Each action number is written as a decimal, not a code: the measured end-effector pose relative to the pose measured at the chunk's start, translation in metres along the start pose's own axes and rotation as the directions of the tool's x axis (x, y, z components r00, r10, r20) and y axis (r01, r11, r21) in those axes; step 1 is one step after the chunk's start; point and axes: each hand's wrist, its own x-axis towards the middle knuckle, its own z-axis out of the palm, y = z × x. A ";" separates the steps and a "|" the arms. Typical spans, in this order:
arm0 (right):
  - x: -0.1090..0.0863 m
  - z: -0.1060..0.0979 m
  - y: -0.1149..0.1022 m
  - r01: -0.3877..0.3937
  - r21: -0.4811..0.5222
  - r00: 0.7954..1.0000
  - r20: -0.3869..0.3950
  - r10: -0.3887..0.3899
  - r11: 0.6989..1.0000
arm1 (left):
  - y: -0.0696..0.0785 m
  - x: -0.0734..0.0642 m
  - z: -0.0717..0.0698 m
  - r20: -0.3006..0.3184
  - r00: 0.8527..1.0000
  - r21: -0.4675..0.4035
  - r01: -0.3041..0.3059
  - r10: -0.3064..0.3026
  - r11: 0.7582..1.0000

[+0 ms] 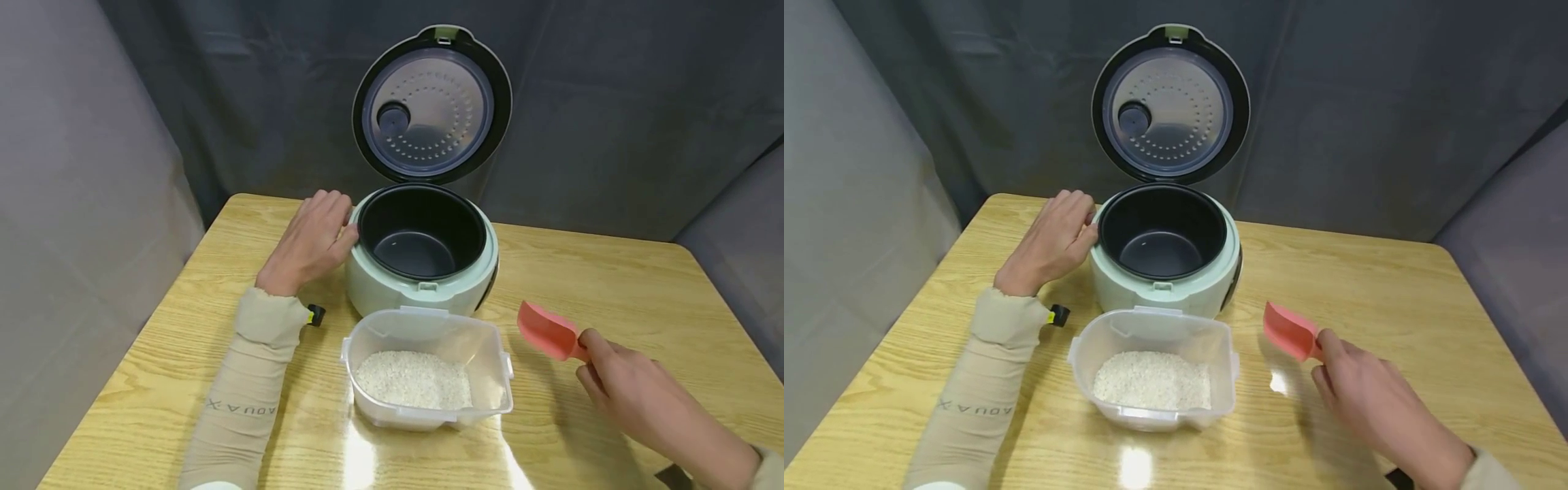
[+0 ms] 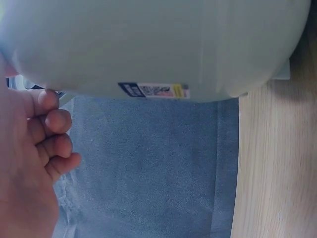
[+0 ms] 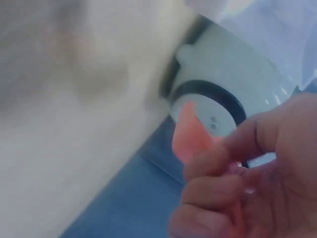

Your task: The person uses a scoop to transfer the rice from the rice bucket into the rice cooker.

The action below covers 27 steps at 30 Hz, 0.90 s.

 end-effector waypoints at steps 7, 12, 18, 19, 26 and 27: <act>0.019 -0.027 -0.010 -0.035 -0.055 0.998 -0.050 0.032 0.998 | 0.000 -0.001 0.000 -0.009 1.000 0.003 -0.006 0.006 1.000; 0.028 -0.044 -0.016 -0.033 -0.076 0.997 -0.068 0.027 0.997 | 0.000 0.000 0.001 -0.014 1.000 0.008 -0.020 0.021 1.000; 0.037 -0.058 -0.020 0.025 -0.102 0.988 -0.148 -0.040 0.994 | 0.001 0.001 0.001 -0.020 0.999 0.017 -0.030 0.030 0.999; 0.038 -0.060 -0.022 0.027 -0.106 0.988 -0.150 -0.042 0.994 | 0.002 0.001 0.001 -0.018 0.999 0.016 -0.030 0.030 0.999; 0.044 -0.078 -0.035 0.046 -0.136 0.980 -0.185 -0.071 0.990 | 0.002 0.000 0.001 -0.008 1.000 0.008 -0.016 0.017 1.000; 0.045 -0.081 -0.036 0.057 -0.141 0.978 -0.191 -0.083 0.988 | 0.002 0.000 0.001 -0.008 1.000 0.006 -0.017 0.018 1.000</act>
